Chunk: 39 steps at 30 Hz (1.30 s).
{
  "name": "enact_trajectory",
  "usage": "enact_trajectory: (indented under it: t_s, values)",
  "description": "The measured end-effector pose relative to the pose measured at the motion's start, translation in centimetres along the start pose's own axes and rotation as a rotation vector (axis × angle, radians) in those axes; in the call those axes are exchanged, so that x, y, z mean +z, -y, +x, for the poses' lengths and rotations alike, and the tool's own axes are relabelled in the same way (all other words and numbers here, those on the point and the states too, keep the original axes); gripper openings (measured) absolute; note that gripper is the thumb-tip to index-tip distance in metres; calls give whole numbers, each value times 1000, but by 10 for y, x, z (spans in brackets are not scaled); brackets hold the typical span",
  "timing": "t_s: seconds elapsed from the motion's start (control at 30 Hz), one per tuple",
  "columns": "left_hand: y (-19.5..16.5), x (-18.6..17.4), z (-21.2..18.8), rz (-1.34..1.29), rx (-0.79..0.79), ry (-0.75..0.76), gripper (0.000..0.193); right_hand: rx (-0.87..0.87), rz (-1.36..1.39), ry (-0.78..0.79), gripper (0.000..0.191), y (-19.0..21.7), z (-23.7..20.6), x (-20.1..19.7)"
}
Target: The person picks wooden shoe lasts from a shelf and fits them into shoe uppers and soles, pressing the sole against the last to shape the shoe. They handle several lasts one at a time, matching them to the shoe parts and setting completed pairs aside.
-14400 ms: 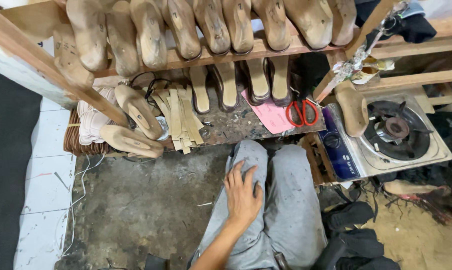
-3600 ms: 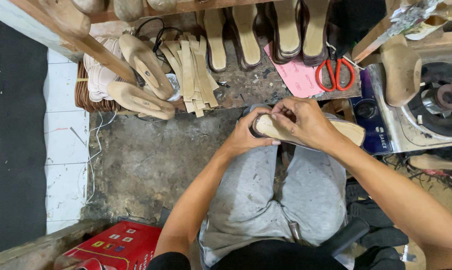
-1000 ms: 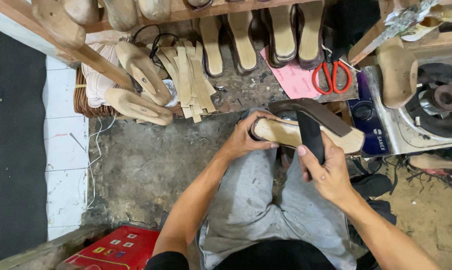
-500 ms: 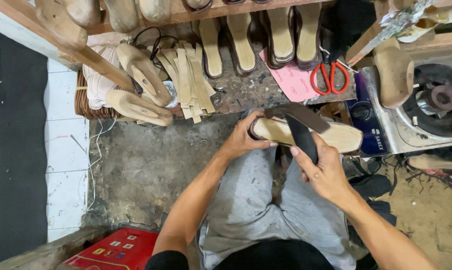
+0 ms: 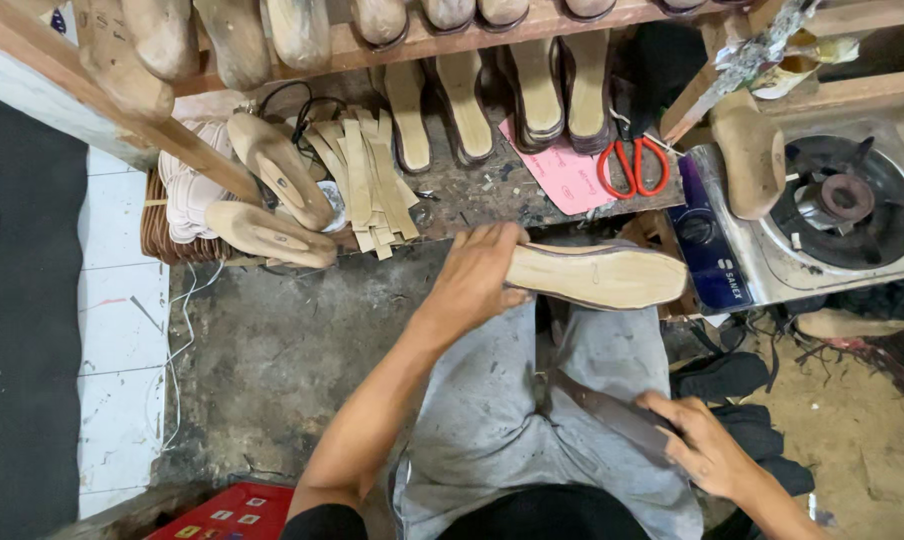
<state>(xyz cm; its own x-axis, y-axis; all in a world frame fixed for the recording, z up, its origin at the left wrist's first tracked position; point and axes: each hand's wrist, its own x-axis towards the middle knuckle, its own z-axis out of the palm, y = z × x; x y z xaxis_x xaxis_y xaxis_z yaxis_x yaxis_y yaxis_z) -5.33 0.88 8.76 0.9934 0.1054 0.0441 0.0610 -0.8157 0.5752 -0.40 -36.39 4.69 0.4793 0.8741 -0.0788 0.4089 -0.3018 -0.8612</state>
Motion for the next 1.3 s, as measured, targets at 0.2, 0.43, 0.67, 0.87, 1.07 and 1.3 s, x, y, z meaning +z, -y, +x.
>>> enact_trajectory:
  t_s: [0.2, 0.43, 0.67, 0.87, 1.07, 1.3]
  values:
    - [-77, 48, 18, 373, 441, -166, 78, 47, -351, 262, 30, -33, -56, -10]
    - [-95, 30, 19, -258, 392, -95, 97, 63, -115, -521, 57, -9, -15, 12]
    - [-133, 19, 5, -1813, 274, 90, 96, -208, 222, -819, 99, 6, 8, 72]
    - [-130, 17, 12, -1803, 231, 32, 90, -437, -98, -798, 99, 23, 22, 68]
    - [-133, 16, 17, -1506, 300, -79, 98, -181, 70, -1018, 92, -14, 9, 59]
    - [-85, 59, -18, -1354, 45, 417, 72, -429, 580, -1188, 60, 149, 82, -204]
